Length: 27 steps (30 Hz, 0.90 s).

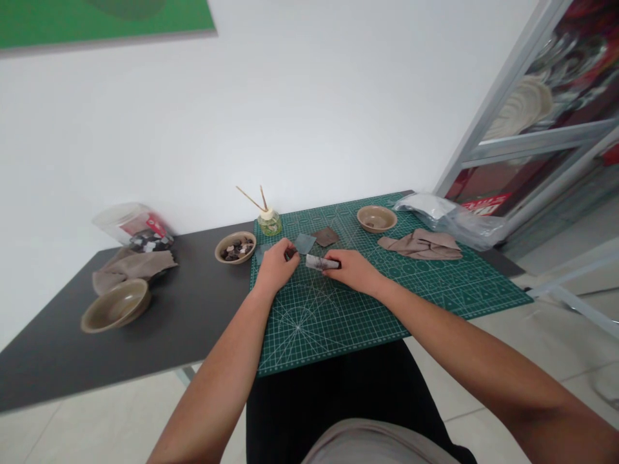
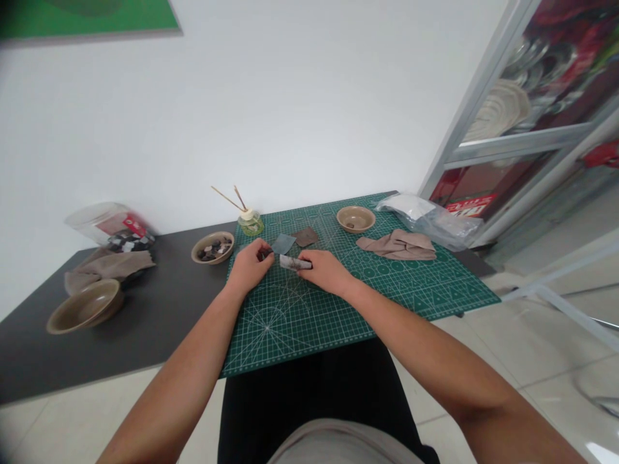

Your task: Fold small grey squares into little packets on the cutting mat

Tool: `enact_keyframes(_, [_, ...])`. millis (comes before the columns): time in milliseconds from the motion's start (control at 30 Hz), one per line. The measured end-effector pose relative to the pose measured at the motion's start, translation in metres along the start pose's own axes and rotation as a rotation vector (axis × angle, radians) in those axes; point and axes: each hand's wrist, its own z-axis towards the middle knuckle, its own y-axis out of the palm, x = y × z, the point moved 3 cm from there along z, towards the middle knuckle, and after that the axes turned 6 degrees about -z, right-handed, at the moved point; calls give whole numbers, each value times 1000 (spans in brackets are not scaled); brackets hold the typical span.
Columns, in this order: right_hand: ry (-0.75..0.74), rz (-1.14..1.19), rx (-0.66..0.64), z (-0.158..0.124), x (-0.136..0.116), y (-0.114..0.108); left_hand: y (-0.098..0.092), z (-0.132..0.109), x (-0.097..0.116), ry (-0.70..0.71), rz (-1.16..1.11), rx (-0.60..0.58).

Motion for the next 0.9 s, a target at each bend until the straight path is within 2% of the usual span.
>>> enact_keyframes(133, [-8,-13,-15,-1,1,-2,1,0,0,10,12,-3])
enact_keyframes(200, [27,-10,64,1,5,-11,1,-1,0,8,11,-8])
enact_keyframes(300, [93,-155,259,8,17,-30,1,-1,0,6,2,-20])
enact_keyframes(367, [128,-283,284,14,25,-37,1,0,0,7,-4,-27])
enact_keyframes(500, [165,-568,182,22,35,-32,0,0,2,7,5,-40])
enact_keyframes(633, [229,-739,111,25,40,-20,0,-1,3,8,4,-59])
enact_keyframes(800, [225,-797,7,32,43,-14,0,-1,4,12,8,-80])
enact_keyframes(900, [219,-782,-11,39,42,-15,0,-1,4,20,2,-82])
